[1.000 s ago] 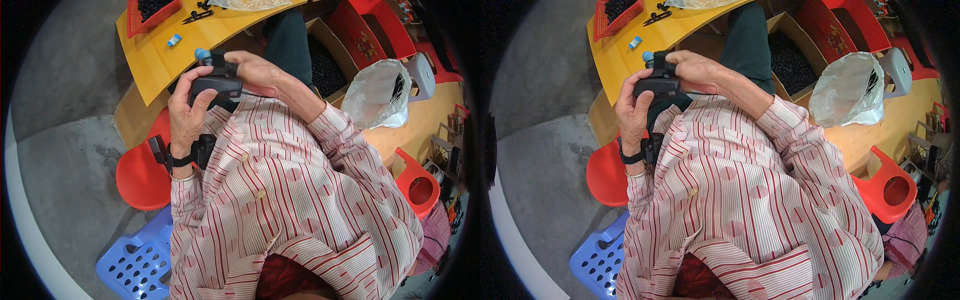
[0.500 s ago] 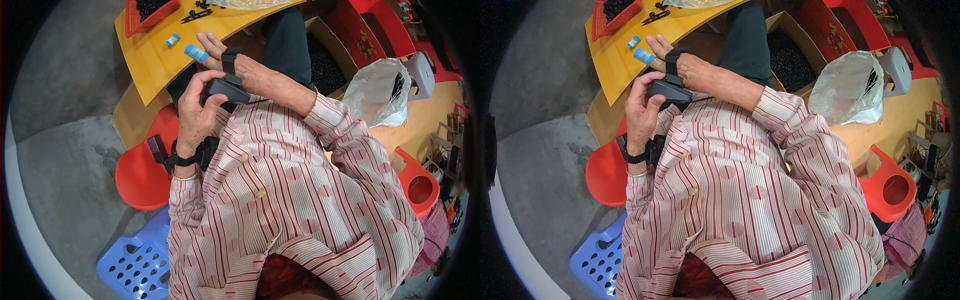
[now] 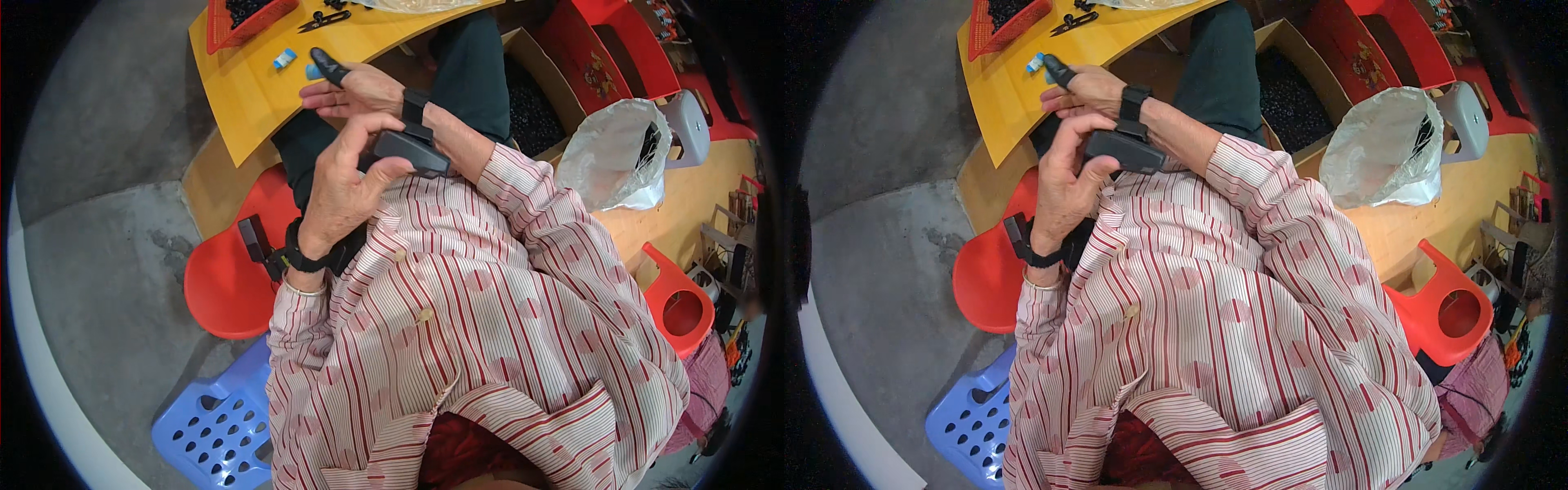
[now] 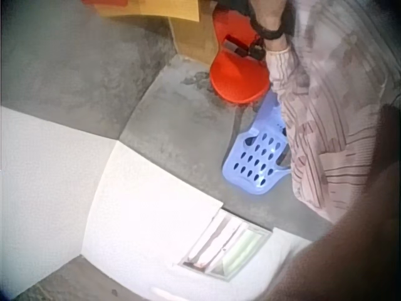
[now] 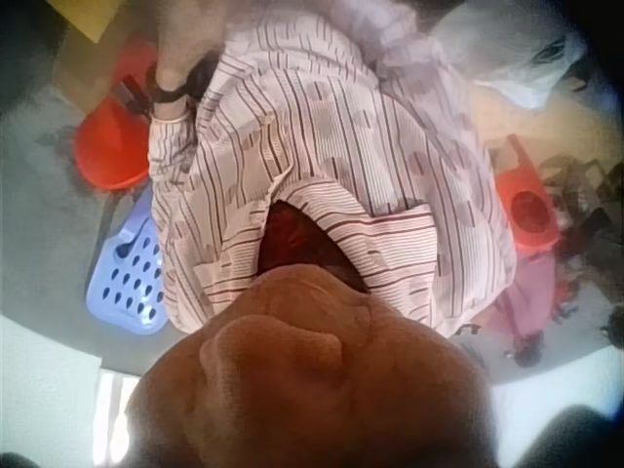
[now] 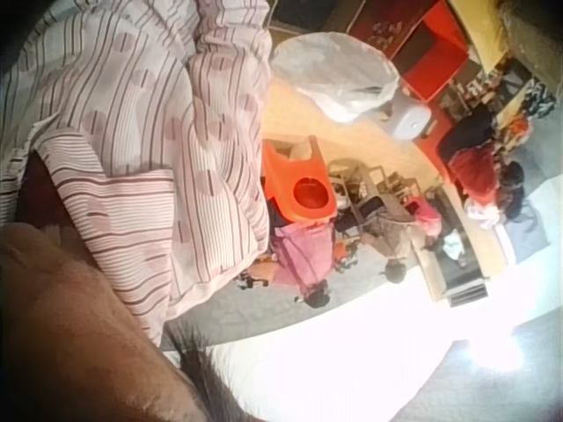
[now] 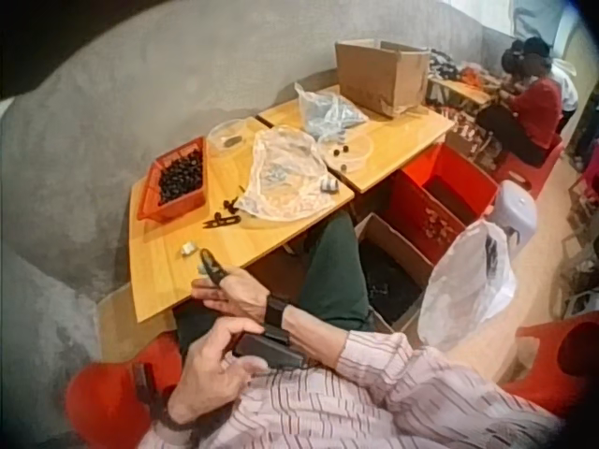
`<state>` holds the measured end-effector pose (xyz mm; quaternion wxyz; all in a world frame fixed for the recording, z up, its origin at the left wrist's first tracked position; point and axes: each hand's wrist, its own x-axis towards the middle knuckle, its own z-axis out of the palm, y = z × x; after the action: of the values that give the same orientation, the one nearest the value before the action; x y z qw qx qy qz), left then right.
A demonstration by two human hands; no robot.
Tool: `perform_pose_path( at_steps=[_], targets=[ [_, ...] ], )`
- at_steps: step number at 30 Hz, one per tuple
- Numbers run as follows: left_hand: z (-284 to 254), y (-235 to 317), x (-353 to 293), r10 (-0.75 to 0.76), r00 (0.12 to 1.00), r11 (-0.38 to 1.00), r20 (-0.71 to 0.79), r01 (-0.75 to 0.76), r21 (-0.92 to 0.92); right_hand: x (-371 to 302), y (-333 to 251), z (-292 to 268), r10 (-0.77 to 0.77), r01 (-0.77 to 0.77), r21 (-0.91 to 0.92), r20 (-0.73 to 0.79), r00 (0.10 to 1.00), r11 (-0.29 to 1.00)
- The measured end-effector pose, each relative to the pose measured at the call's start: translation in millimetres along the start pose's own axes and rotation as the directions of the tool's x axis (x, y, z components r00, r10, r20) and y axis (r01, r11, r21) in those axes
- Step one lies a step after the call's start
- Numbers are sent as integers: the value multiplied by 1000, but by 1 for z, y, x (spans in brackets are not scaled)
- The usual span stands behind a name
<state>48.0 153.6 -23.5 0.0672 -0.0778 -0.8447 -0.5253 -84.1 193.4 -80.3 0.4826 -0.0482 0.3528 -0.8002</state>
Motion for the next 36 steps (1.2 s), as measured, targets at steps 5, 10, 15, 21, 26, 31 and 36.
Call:
perform_pose_path(
  at_steps=[5,10,15,21,26,31,36],
  targets=[
    [4,19,14,169,984,975,60,-176,137,6,1,24,-300,340,-673,180,937,657],
    [1,5,13,-54,997,992,-59,47,-119,13,-25,28,-248,245,-491,60,967,836],
    [-10,-9,15,-171,985,937,-4,161,-309,32,-29,11,-75,61,138,100,992,989],
    [-19,-33,6,-181,965,740,193,262,-619,28,-27,10,84,-163,426,199,976,890],
    [-28,-61,5,-415,861,719,295,509,-473,42,-30,5,105,-315,558,376,921,768],
    [-20,-74,13,-421,781,590,461,622,-514,35,-19,18,151,-390,589,412,898,708],
    [-27,-51,2,-285,771,712,570,568,-413,32,-18,8,82,-230,557,278,957,798]
  ],
)
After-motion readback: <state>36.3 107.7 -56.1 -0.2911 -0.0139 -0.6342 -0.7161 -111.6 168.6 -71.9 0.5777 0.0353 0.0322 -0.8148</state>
